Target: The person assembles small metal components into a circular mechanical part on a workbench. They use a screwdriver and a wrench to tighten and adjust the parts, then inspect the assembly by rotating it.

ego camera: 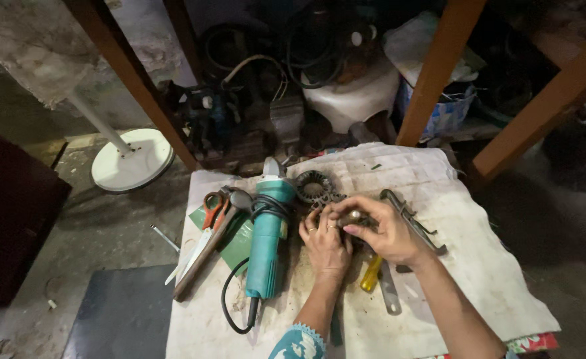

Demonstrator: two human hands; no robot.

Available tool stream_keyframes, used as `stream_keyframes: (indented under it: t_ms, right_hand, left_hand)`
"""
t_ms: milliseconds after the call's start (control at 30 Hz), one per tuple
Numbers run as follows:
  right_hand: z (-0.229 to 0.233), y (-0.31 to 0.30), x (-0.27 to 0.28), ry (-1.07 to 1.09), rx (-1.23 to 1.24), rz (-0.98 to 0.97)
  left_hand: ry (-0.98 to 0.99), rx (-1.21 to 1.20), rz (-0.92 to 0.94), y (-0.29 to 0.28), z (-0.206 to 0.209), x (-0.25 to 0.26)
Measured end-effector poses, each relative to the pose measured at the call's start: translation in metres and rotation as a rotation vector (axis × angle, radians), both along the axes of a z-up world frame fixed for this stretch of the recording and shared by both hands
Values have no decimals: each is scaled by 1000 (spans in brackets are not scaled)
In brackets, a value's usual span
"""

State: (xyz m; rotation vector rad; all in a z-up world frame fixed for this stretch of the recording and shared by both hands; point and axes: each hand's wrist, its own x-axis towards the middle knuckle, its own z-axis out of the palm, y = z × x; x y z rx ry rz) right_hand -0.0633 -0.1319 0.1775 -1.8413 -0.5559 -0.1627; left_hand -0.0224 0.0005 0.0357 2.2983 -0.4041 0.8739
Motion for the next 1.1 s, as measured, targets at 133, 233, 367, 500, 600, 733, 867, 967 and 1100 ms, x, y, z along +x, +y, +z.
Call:
stream_keyframes:
  t_ms: [133, 233, 367, 500, 600, 733, 867, 967, 1100]
  right_hand:
    - [-4, -7, 7, -6, -46, 61]
    - [-14, 1, 7, -151, -173, -49]
    - [-22, 14, 4, -121, -111, -131]
    - [-20, 13, 6, -51, -173, -176]
    - [-16, 7, 9, -188, -186, -76]
    - [-9, 3, 11, -157, -197, -60]
    - [-10, 7, 6, -59, -282, -131]
    - [-9, 6, 11, -47, -168, -56]
    - [-11, 2, 15, -179, -249, -73]
  left_hand:
    - [14, 33, 14, 0, -2, 1]
    - [-26, 0, 42, -2, -4, 2]
    - [-57, -24, 21, -1, -4, 1]
    - [-25, -3, 17, -1, -1, 2]
    - [-27, -27, 12, -1, 0, 1]
    - [34, 14, -5, 1, -1, 3]
    - [37, -4, -20, 1, -2, 3]
    - [48, 12, -24, 4, 1, 4]
    - [35, 19, -28, 1, 5, 1]
